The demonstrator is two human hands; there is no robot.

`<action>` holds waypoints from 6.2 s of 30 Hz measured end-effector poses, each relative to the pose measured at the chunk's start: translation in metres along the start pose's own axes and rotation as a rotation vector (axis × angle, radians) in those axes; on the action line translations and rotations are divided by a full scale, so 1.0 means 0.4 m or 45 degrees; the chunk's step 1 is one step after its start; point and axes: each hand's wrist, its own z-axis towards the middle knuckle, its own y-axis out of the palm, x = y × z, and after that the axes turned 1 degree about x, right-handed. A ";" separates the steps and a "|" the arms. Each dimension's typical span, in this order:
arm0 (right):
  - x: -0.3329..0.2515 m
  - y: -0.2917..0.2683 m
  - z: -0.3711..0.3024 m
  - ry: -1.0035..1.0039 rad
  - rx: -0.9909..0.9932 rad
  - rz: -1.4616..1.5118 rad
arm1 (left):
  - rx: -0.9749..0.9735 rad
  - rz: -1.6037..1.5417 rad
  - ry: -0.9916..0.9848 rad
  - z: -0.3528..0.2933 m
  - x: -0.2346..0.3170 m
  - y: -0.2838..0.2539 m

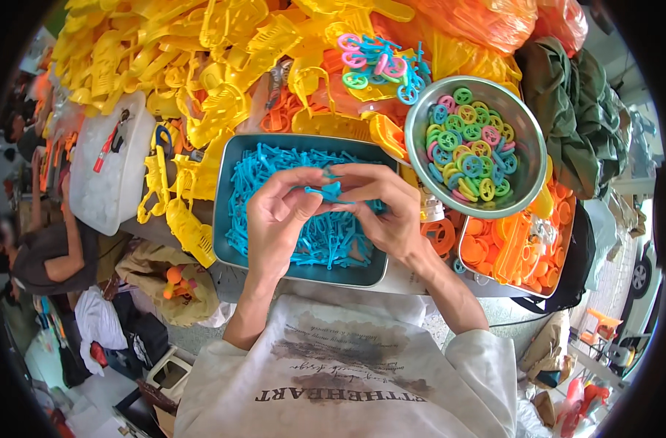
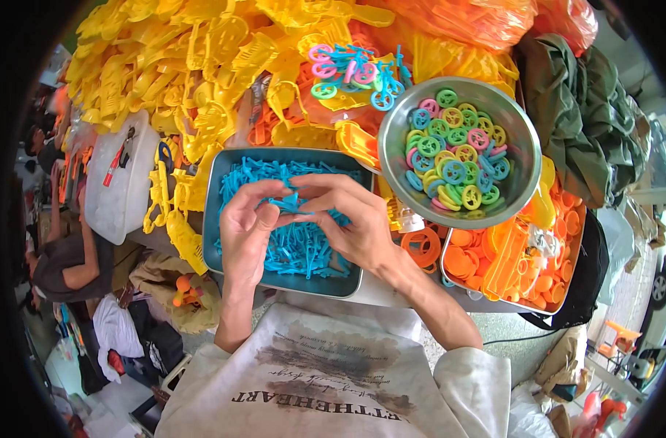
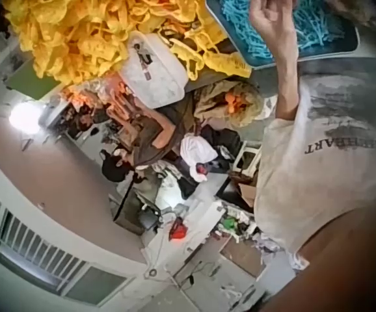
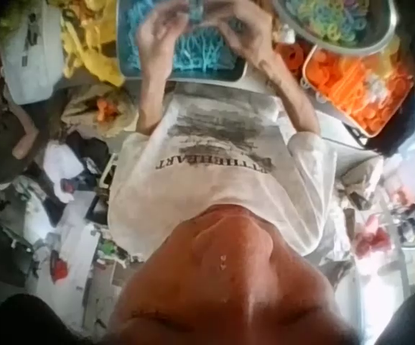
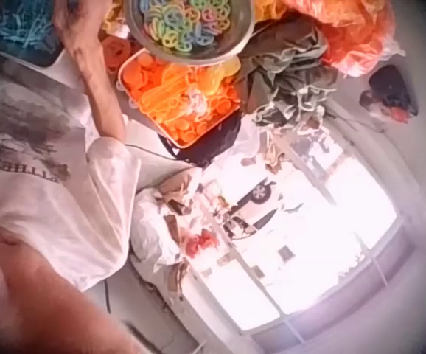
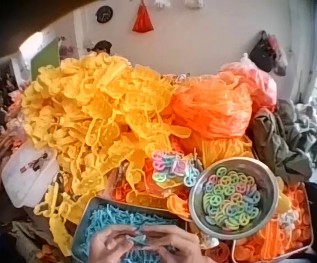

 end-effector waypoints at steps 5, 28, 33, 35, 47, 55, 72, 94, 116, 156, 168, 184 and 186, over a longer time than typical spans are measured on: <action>-0.012 -0.013 -0.006 -0.259 -0.021 -0.218 | -0.127 0.355 0.103 -0.006 0.020 -0.004; -0.052 0.017 0.004 0.518 0.052 0.119 | -0.163 0.558 0.108 0.003 0.026 -0.031; -0.030 0.004 0.002 0.406 -0.021 -0.123 | -0.357 1.465 0.287 -0.036 0.002 -0.090; -0.022 0.008 -0.002 0.381 0.012 0.030 | -0.513 1.616 0.314 -0.057 -0.022 -0.078; -0.028 0.004 -0.009 0.544 -0.053 0.031 | 0.073 0.958 0.308 -0.040 -0.019 -0.041; -0.040 0.005 0.000 0.603 -0.034 0.083 | 0.168 0.991 0.577 -0.038 -0.055 -0.007; -0.043 -0.009 0.007 0.788 -0.105 0.242 | 0.300 1.162 0.798 -0.036 -0.067 0.006; -0.041 -0.022 0.013 0.799 -0.231 0.441 | 0.338 1.215 0.928 -0.046 -0.068 0.021; -0.037 -0.023 0.011 0.734 -0.300 0.255 | 0.294 0.981 0.688 -0.060 -0.069 -0.002; -0.034 -0.011 0.012 0.556 -0.178 0.028 | 0.302 1.423 0.370 -0.017 0.067 -0.168; -0.038 -0.003 0.012 0.607 -0.189 0.023 | 0.007 1.696 0.206 -0.030 0.018 -0.169; -0.025 -0.004 0.006 0.430 -0.252 -0.061 | 0.167 1.416 0.358 -0.013 0.010 -0.130; -0.034 -0.001 0.007 0.574 -0.246 0.077 | 0.174 0.725 0.057 -0.025 0.011 -0.094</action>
